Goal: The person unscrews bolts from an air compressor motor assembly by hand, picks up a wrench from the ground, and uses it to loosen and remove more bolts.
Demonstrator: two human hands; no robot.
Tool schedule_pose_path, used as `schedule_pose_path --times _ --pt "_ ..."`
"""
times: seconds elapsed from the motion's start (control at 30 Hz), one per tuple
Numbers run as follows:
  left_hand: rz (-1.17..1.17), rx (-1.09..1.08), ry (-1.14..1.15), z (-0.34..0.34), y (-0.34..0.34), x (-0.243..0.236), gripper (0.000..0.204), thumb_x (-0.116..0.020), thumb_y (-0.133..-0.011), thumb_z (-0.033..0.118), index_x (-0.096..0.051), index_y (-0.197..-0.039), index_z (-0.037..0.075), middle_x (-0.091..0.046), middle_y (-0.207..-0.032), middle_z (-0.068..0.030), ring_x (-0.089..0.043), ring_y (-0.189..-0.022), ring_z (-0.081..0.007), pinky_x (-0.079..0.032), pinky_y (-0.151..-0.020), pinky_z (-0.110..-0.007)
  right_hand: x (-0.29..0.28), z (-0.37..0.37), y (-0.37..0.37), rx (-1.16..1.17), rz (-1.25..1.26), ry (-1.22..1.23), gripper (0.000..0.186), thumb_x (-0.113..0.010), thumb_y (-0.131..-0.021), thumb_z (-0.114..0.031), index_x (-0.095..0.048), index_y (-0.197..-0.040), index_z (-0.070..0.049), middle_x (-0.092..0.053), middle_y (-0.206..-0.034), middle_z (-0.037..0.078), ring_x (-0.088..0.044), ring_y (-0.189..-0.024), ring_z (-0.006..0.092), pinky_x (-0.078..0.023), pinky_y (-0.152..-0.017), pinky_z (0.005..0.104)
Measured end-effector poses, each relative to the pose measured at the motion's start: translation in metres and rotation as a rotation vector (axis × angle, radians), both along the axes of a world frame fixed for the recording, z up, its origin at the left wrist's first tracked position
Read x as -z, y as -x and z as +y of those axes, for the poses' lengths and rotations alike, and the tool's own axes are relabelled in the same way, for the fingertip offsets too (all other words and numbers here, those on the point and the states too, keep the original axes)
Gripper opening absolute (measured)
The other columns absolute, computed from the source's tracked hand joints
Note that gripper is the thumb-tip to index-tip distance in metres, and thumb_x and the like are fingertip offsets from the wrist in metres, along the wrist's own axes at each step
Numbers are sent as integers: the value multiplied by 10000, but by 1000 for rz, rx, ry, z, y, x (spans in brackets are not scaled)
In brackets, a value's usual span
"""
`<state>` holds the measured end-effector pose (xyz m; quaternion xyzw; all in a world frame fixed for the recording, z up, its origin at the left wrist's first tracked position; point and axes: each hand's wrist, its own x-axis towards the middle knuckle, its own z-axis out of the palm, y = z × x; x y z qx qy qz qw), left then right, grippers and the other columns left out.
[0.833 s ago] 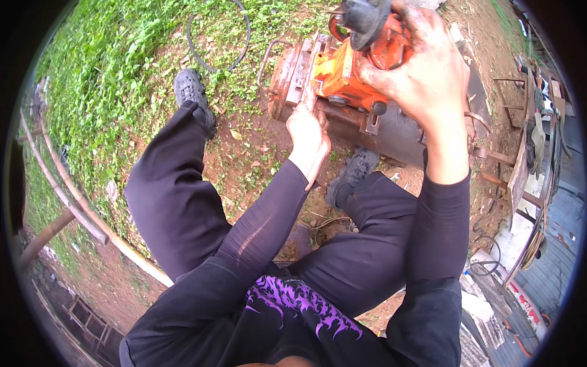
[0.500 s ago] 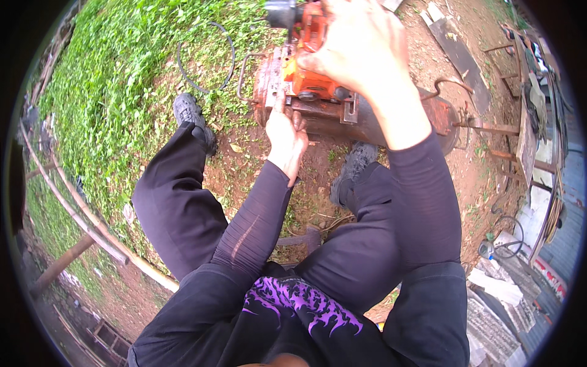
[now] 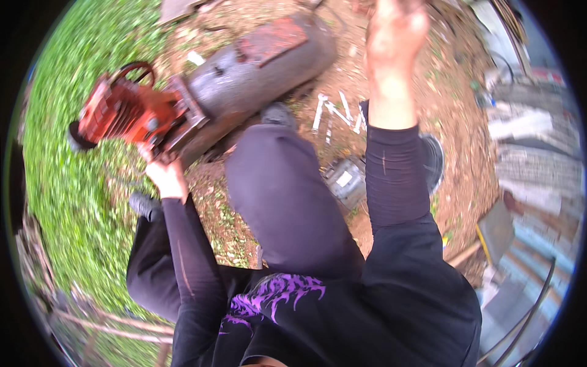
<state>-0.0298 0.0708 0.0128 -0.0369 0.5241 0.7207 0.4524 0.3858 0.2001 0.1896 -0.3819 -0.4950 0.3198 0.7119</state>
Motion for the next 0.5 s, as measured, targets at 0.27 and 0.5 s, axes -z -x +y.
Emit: schedule_pose_path --times 0.27,0.5 --pt "-81 -28 -8 4 -8 -4 282 -579 -989 382 -575 -760 217 -322 -498 68 -225 -407 -86 -203 -447 -263 310 -183 -143 318 -32 1332 218 -604 -901 -84 -657 -1110 -54 -646 -760 23 -567 -549 126 -439 -431 298" --pt "-139 -67 50 0 7 -5 467 -663 -941 364 -373 -635 164 -245 -493 58 -214 -419 -100 -225 -483 -272 414 -182 -107 95 -825 1503 189 -612 -813 -105 -731 -959 -110 -716 -1013 182 -680 -983 334 -511 -871 391"
